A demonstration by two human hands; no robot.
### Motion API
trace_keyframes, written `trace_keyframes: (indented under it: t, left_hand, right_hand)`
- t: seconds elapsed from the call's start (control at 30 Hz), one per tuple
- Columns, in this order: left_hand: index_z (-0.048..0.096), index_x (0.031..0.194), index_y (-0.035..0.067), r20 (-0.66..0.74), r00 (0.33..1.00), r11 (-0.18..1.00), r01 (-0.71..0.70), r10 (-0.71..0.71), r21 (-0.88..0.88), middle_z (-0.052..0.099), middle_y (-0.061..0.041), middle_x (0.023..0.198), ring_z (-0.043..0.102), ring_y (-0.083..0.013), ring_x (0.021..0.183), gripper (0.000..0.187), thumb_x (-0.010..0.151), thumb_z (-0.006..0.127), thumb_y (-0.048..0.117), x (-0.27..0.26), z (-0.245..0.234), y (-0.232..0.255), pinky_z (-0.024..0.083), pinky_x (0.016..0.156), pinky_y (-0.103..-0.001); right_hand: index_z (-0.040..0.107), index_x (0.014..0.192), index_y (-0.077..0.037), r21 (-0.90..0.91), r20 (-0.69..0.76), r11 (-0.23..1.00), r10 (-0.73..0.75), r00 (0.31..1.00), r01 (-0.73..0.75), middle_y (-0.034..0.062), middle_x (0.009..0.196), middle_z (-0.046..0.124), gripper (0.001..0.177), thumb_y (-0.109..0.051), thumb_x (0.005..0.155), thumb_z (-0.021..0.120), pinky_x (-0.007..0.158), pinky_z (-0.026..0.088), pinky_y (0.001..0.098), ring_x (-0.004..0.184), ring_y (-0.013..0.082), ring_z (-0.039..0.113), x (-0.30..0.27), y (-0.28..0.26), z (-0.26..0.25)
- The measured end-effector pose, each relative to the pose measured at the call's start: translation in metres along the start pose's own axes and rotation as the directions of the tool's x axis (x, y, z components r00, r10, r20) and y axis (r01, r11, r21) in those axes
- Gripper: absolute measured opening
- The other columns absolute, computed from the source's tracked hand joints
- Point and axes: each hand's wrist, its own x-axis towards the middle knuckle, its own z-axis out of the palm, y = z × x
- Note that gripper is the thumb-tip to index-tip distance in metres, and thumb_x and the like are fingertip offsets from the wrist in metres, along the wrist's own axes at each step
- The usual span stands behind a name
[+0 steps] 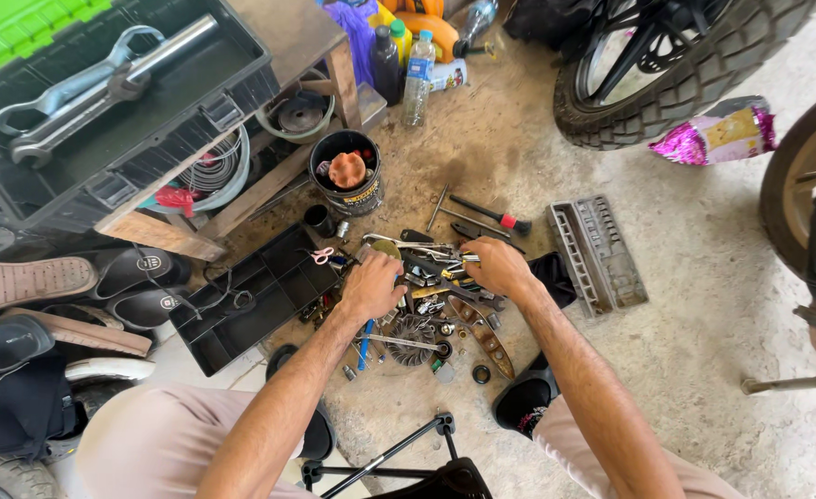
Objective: The person cleans a wrench and a plastic tool tray using a brush, organizing various tools and components on the floor next to motorcycles.
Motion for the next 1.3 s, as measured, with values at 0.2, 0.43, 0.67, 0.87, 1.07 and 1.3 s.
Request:
trace_keyframes:
  t: [0.2, 0.43, 0.67, 0.87, 1.07, 1.3]
  left_hand:
    - [0.04, 0.152, 0.012, 0.119, 0.98, 0.987, 0.161, -0.161, 0.016, 0.048, -0.013, 0.133, 0.046, -0.0349, 0.129, 0.085, 0.08, 0.083, 0.029, 0.016, 0.046, -0.028, 0.039, 0.106, -0.06]
    - [0.042, 0.148, 0.027, 0.04, 0.968, 0.969, 0.247, -0.247, -0.004, 0.029, -0.016, 0.156, 0.032, -0.0449, 0.143, 0.09, 0.072, 0.088, 0.021, 0.027, 0.079, -0.048, 0.036, 0.108, -0.067]
    - [0.04, 0.152, 0.039, 0.153, 0.901, 0.905, 0.42, -0.406, -0.074, 0.003, -0.01, 0.169, 0.015, -0.0556, 0.149, 0.095, 0.075, 0.089, 0.016, 0.049, 0.08, -0.05, 0.031, 0.104, -0.084]
    - [0.033, 0.154, 0.041, 0.204, 0.851, 0.854, 0.51, -0.484, -0.104, -0.005, -0.008, 0.169, 0.015, -0.058, 0.148, 0.104, 0.072, 0.095, 0.025, 0.064, 0.084, -0.055, 0.035, 0.103, -0.082]
    - [0.029, 0.156, 0.038, 0.163, 0.833, 0.811, 0.552, -0.528, -0.195, -0.007, -0.014, 0.17, 0.026, -0.0554, 0.145, 0.113, 0.066, 0.096, 0.024, 0.065, 0.115, -0.068, 0.047, 0.106, -0.065]
    - [0.035, 0.154, 0.029, 0.124, 0.842, 0.821, 0.539, -0.525, -0.186, 0.009, -0.021, 0.162, 0.034, -0.0477, 0.144, 0.103, 0.07, 0.093, 0.023, 0.061, 0.127, -0.077, 0.043, 0.109, -0.061]
  right_hand:
    - [0.071, 0.12, -0.007, 0.062, 0.129, 0.996, 0.06, 0.99, -0.069, 0.0164, 0.123, 0.071, 0.036, -0.022, 0.087, 0.072, 0.098, 0.053, 0.0456, 0.115, 0.0356, 0.066, 0.029, 0.042, 0.075]
    - [0.072, 0.118, -0.009, 0.084, 0.155, 0.986, 0.132, 0.979, -0.146, 0.0141, 0.127, 0.068, 0.035, -0.02, 0.085, 0.073, 0.097, 0.052, 0.0467, 0.117, 0.0362, 0.064, 0.05, 0.057, 0.148]
    - [0.065, 0.125, -0.01, -0.057, 0.021, 0.991, 0.119, 0.993, -0.117, 0.0132, 0.121, 0.066, 0.05, -0.016, 0.077, 0.078, 0.092, 0.053, 0.0493, 0.114, 0.0361, 0.062, 0.052, 0.054, 0.187]
    - [0.061, 0.128, -0.012, -0.055, 0.001, 0.987, 0.152, 0.988, -0.152, 0.0119, 0.117, 0.065, 0.048, -0.016, 0.083, 0.076, 0.087, 0.053, 0.0506, 0.11, 0.0342, 0.063, 0.056, 0.063, 0.203]
    - [0.059, 0.125, -0.012, -0.029, 0.001, 0.993, 0.116, 0.993, -0.116, 0.012, 0.113, 0.066, 0.047, -0.016, 0.082, 0.077, 0.088, 0.052, 0.0503, 0.107, 0.0349, 0.064, 0.059, 0.069, 0.202]
    - [0.059, 0.122, -0.011, 0.005, 0.078, 0.995, 0.098, 0.992, -0.099, 0.0126, 0.109, 0.068, 0.045, -0.017, 0.082, 0.078, 0.088, 0.052, 0.0487, 0.105, 0.0352, 0.065, 0.065, 0.075, 0.199]
